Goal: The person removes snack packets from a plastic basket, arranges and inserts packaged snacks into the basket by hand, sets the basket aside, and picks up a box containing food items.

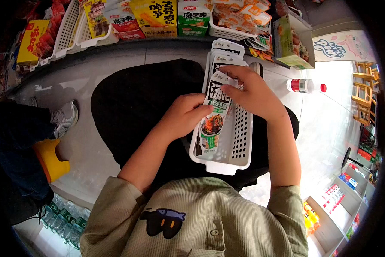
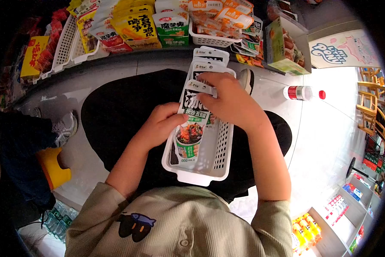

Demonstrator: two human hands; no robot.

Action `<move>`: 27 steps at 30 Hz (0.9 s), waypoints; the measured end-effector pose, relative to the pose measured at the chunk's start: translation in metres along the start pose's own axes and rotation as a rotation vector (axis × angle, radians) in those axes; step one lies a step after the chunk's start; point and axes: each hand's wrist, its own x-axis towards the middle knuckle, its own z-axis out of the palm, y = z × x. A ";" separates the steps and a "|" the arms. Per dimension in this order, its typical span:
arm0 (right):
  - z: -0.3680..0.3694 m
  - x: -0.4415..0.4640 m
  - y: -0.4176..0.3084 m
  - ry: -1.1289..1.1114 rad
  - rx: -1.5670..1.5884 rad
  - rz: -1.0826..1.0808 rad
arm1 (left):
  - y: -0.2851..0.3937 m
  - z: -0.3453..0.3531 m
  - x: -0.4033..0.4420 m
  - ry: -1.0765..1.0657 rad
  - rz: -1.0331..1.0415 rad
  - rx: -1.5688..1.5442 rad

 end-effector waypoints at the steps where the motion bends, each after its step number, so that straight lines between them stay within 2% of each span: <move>1: 0.000 0.000 0.006 -0.004 0.002 0.002 | -0.001 0.000 0.000 0.006 0.044 0.001; 4: -0.002 -0.003 0.012 0.039 -0.110 -0.187 | -0.006 -0.002 0.002 -0.024 0.042 0.096; 5: -0.005 -0.004 0.009 0.033 -0.106 -0.179 | -0.007 -0.001 0.002 -0.027 0.034 0.092; 7: -0.013 -0.004 -0.003 -0.084 0.177 0.071 | -0.003 0.003 0.001 -0.001 -0.020 -0.069; 8: -0.017 -0.002 -0.001 -0.205 0.243 0.098 | -0.003 0.004 0.001 0.014 -0.012 -0.067; 12: -0.019 -0.007 -0.004 -0.272 0.219 0.056 | 0.000 -0.002 0.003 -0.055 -0.055 0.027; 15: -0.019 -0.015 -0.012 -0.263 0.118 0.010 | -0.004 -0.002 0.002 -0.072 -0.052 0.082; 18: -0.021 -0.019 -0.019 -0.248 0.043 -0.010 | 0.000 0.000 0.001 -0.034 -0.023 0.001; 20: -0.026 -0.025 -0.020 -0.100 -0.070 -0.102 | -0.004 0.001 0.001 0.036 0.133 0.057; 24: -0.037 -0.027 -0.026 0.036 -0.123 -0.041 | -0.008 0.002 0.002 0.071 0.162 0.065; 27: -0.033 -0.028 -0.023 0.022 -0.063 -0.051 | -0.008 0.002 0.003 0.050 0.120 -0.002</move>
